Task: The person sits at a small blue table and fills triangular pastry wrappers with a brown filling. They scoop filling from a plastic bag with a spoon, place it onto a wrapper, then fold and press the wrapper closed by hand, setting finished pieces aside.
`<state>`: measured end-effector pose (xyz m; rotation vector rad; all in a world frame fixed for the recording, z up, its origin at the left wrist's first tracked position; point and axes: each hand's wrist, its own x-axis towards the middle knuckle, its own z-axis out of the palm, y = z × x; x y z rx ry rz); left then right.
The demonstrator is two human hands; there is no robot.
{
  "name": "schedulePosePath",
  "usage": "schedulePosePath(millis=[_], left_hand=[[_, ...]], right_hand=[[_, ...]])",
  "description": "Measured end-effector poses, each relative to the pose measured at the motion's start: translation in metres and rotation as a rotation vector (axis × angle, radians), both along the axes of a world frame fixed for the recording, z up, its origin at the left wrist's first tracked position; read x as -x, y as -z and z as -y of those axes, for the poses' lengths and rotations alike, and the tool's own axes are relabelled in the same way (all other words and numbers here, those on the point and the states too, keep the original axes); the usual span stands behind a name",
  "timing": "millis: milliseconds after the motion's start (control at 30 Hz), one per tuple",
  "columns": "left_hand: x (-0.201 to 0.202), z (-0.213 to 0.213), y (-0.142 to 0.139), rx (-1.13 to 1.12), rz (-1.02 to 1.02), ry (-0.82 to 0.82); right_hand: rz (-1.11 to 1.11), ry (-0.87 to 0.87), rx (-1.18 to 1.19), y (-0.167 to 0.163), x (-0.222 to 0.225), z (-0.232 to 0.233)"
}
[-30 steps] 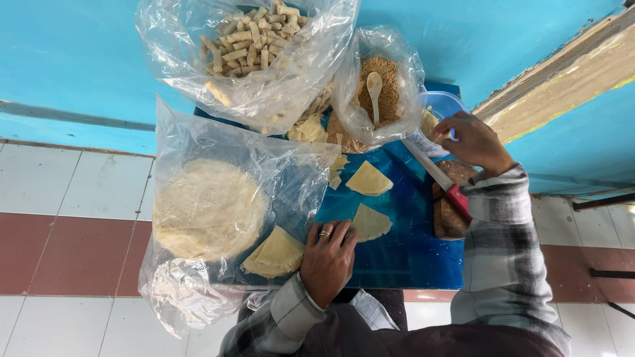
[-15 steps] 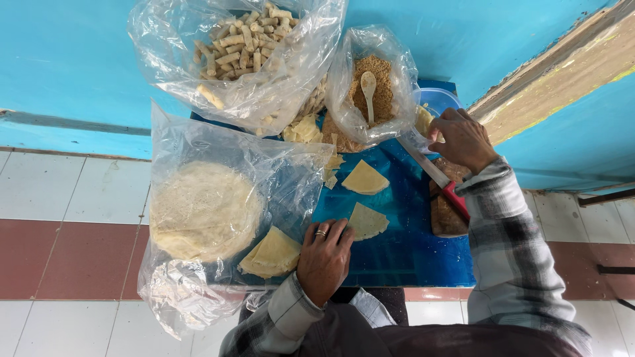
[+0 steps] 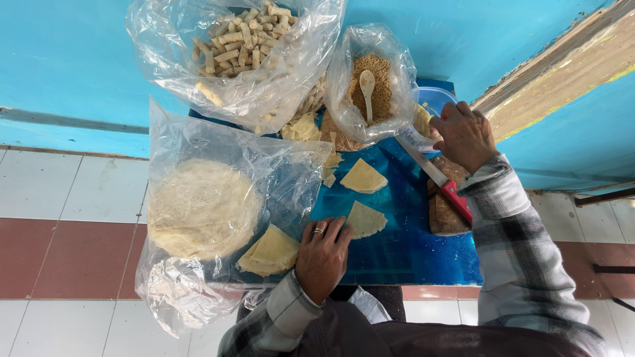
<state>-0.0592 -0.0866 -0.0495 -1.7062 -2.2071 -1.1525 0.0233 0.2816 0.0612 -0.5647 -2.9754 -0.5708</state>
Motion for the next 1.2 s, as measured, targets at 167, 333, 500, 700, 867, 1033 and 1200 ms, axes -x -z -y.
schedulePosePath(millis=[167,333,500,700,867,1033,1200], left_hand=[[-0.001,-0.002,0.003,-0.008,-0.017,-0.010],[0.000,-0.002,0.003,-0.005,-0.021,-0.018],[-0.002,-0.001,0.003,0.002,-0.022,-0.068],[-0.002,-0.001,0.001,0.050,-0.062,-0.057],[-0.002,0.000,-0.002,0.048,-0.039,-0.054],[-0.003,0.002,-0.001,0.062,-0.025,-0.055],[-0.004,0.000,0.002,0.037,-0.041,-0.063]], right_hand=[[0.052,0.016,-0.060,-0.003,-0.002,0.003],[-0.152,-0.048,0.114,-0.023,-0.007,0.034],[-0.257,-0.139,0.851,-0.006,-0.040,0.124],[-0.322,-0.196,0.898,0.052,-0.040,0.180],[-0.300,-0.211,0.502,0.062,-0.033,0.191],[-0.180,-0.237,0.169,0.057,-0.040,0.202],[-0.233,-0.188,0.097,0.045,-0.041,0.187]])
